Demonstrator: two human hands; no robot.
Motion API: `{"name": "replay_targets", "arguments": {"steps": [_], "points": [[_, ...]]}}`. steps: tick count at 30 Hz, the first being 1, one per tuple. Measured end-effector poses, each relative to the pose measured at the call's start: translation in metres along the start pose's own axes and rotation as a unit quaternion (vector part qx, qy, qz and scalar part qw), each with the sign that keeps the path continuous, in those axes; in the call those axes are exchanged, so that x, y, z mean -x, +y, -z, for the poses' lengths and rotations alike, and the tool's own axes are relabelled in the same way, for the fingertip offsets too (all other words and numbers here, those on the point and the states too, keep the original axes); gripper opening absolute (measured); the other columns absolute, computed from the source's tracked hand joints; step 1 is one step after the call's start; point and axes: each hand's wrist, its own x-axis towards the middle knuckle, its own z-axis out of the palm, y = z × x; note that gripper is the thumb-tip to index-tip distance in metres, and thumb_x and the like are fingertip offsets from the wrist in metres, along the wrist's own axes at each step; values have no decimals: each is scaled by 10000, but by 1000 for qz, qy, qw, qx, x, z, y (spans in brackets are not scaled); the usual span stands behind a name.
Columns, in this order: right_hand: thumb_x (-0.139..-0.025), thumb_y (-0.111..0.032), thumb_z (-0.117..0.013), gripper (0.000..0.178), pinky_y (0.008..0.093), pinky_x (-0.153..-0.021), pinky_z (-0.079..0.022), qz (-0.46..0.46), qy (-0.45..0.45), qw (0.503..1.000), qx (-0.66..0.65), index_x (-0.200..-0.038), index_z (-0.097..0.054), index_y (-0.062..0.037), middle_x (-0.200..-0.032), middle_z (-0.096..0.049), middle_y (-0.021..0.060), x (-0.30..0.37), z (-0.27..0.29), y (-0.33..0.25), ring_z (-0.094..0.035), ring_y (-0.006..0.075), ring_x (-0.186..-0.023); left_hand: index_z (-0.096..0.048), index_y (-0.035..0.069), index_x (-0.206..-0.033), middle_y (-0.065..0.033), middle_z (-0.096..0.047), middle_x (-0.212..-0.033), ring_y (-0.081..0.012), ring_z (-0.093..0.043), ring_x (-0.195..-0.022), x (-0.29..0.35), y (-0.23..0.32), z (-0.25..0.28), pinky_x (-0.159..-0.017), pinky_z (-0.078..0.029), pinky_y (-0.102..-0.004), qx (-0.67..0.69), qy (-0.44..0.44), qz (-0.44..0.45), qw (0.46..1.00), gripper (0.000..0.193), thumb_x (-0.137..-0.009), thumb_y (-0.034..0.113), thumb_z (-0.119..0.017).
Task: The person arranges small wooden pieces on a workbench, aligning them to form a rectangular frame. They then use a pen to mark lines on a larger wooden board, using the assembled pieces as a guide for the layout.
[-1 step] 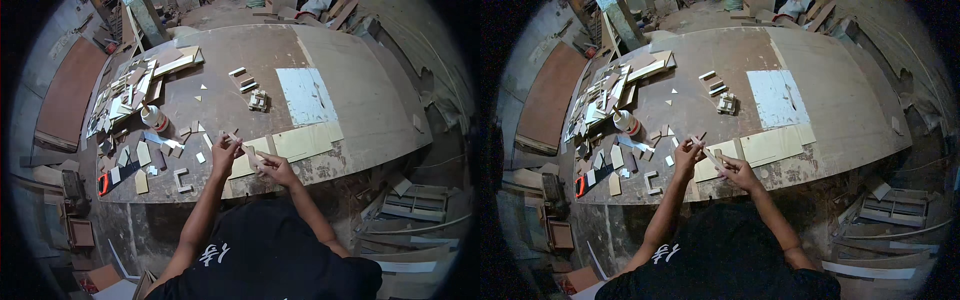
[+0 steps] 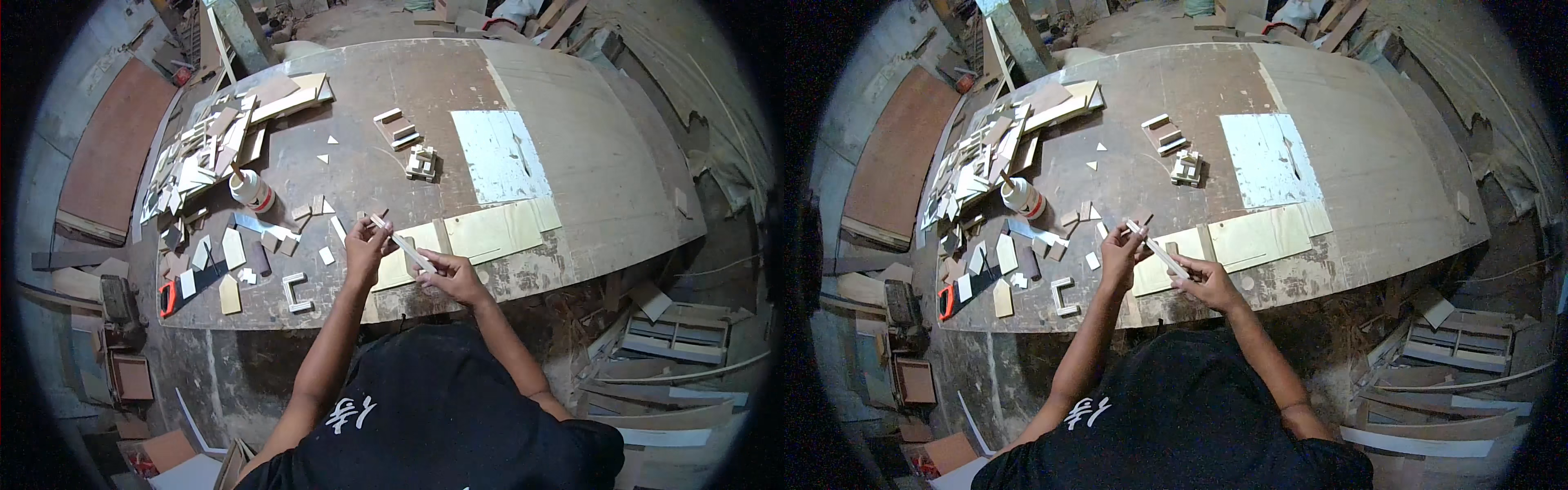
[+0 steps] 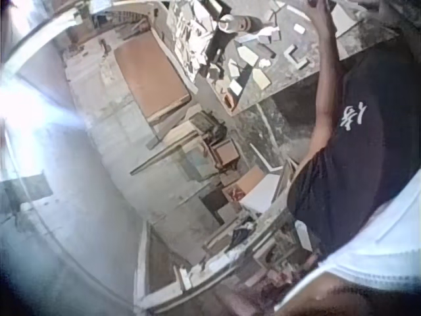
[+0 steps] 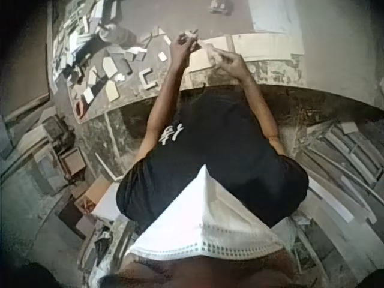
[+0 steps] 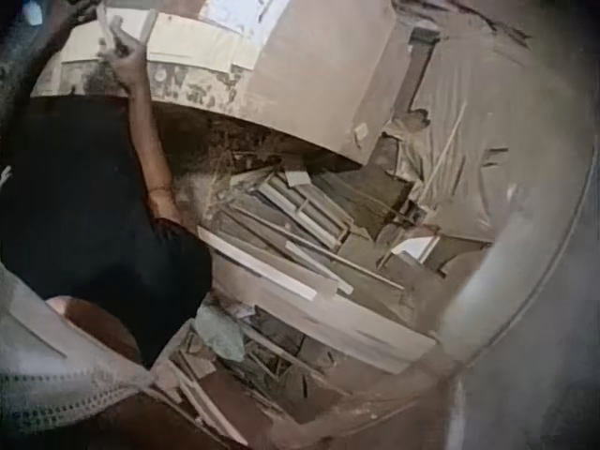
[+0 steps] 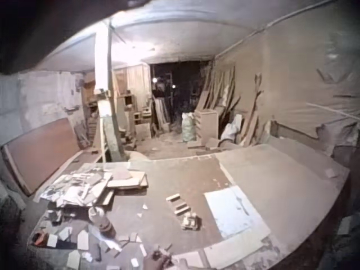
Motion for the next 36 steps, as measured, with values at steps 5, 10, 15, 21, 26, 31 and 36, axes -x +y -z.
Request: {"name": "replay_targets", "arguments": {"steps": [5, 10, 15, 21, 26, 31, 36], "points": [[-850, -59, -744, 531, 220, -736, -484, 7, 17, 985, 171, -1347, -559, -28, -1001, -708, 47, 7, 4, -14, -591, 47, -841, -568, 8, -1143, -43, -639, -917, -111, -639, -756, -6, -17, 8, -681, -602, -286, 22, 32, 39, 998, 343, -874, 140, -737], [-840, -79, -741, 436, 282, -749, -545, 114, 31, 974, 191, -1262, -635, -49, -1063, -720, 145, 1, 3, -8, -675, 138, -880, -574, 9, -1131, -53, -653, -950, -133, -663, -780, 0, -21, 9, -688, -604, -287, 59, 36, 56, 996, 323, -871, 116, -732], [-811, 10, -703, 411, 289, -772, -555, 177, -5, 964, 197, -1218, -660, -26, -1060, -717, 157, -4, -3, -10, -692, 181, -875, -609, 17, -1084, -66, -666, -1003, -145, -669, -816, -1, -22, 25, -695, -601, -283, 101, 39, 86, 990, 240, -886, 106, -710], [-809, 19, -700, 375, 285, -685, -531, 192, -26, 958, 211, -1181, -682, -20, -940, -718, 134, -18, -23, -28, -666, 167, -776, -590, -8, -1133, -103, -682, -1078, -174, -667, -897, -1, -20, 49, -826, -552, -265, 122, 24, 120, 985, 305, -928, 206, -661], [-843, -5, -700, 314, 270, -640, -465, 242, -7, 954, 174, -1156, -699, -30, -842, -670, 76, -39, -50, -39, -587, 141, -728, -585, -1, -1091, -104, -658, -1082, -196, -617, -1074, 1, -20, 59, -967, -495, -292, 153, -1, 242, 958, 277, -926, 205, -666], [-823, -40, -729, 301, 295, -767, -484, 252, -60, 952, 162, -1123, -711, -35, -971, -641, 83, -63, -63, -48, -598, 169, -933, -593, 34, -1036, -64, -668, -955, -108, -658, -823, -2, -36, 84, -692, -573, -194, 227, -85, 302, 922, 146, -971, 159, -556], [-814, -87, -749, 274, 295, -807, -502, 223, -109, 954, 168, -1084, -722, -53, -1033, -681, 91, -76, -75, -62, -618, 182, -995, -582, 50, -1072, -51, -646, -998, -116, -654, -910, 12, -21, 69, -794, -570, -208, 160, -27, 270, 949, 172, -966, 186, -578]]}}
